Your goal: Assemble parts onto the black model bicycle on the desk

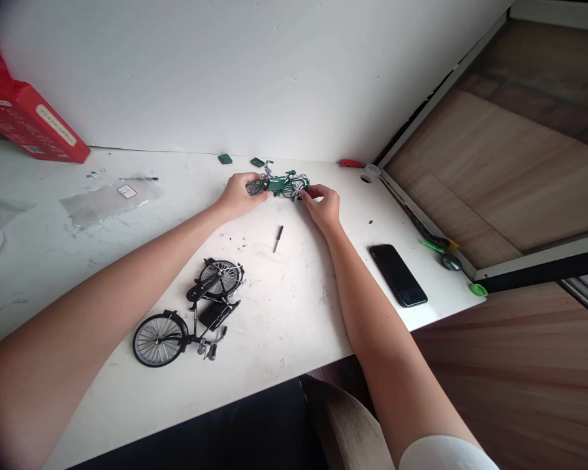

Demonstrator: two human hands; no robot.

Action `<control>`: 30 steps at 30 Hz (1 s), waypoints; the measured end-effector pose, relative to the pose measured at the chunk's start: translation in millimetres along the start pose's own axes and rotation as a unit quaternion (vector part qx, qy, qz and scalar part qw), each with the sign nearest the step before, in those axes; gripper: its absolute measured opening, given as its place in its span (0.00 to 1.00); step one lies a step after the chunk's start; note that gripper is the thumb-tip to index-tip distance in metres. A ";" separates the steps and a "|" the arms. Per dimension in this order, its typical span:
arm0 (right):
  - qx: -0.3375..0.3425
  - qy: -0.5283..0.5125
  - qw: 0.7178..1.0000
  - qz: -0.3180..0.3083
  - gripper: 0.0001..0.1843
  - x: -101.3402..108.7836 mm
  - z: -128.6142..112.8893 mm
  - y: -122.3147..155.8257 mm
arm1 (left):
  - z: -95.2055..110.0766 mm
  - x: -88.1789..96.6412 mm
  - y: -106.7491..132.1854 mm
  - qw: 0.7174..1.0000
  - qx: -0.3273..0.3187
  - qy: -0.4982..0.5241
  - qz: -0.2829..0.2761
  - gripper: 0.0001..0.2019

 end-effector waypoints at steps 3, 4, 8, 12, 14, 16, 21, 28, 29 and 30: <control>0.001 0.002 1.000 0.000 0.08 -0.5 1.3 -0.2 | 0.1 0.9 0.0 1.000 0.004 -0.005 0.003 0.13; 0.000 0.002 1.000 0.000 0.08 -0.7 1.7 -0.2 | 0.3 1.3 0.0 1.000 0.004 -0.007 0.004 0.13; 0.002 -0.001 1.000 -0.002 0.09 -1.6 1.1 -0.2 | -0.1 1.8 -0.1 1.000 0.006 -0.006 0.006 0.14; 0.009 -0.007 1.000 -0.006 0.09 -3.0 -0.5 0.1 | -1.9 1.2 -0.2 1.000 0.011 -0.005 0.009 0.15; 0.010 -0.013 1.000 -0.009 0.09 -4.0 -0.6 0.2 | -2.7 1.7 0.1 1.000 0.016 -0.007 0.011 0.16; 0.012 -0.018 1.000 -0.013 0.10 -5.1 -0.2 0.1 | -2.4 2.5 0.7 1.000 0.020 -0.010 0.010 0.18; 0.012 -0.028 0.999 -0.012 0.25 -5.4 4.0 -0.6 | -2.6 5.0 1.3 0.999 0.039 0.024 0.005 0.16; -0.022 -0.066 0.997 0.022 0.35 -0.1 18.8 -1.5 | -19.3 15.5 -8.2 0.993 0.025 0.093 0.069 0.16; -0.032 -0.079 0.996 0.023 0.35 -0.5 21.9 -1.9 | -22.0 19.3 -9.5 0.992 0.019 0.089 0.087 0.15; -0.040 -0.088 0.995 0.026 0.35 -0.8 24.7 -2.5 | -24.1 24.0 -10.4 0.991 0.011 0.084 0.106 0.13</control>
Point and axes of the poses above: each hand's wrist, its own y-axis away from the middle knuckle, its own x-axis out of the back of the hand, z = x × y, the point moved 9 cm from there along -y, towards the middle knuckle
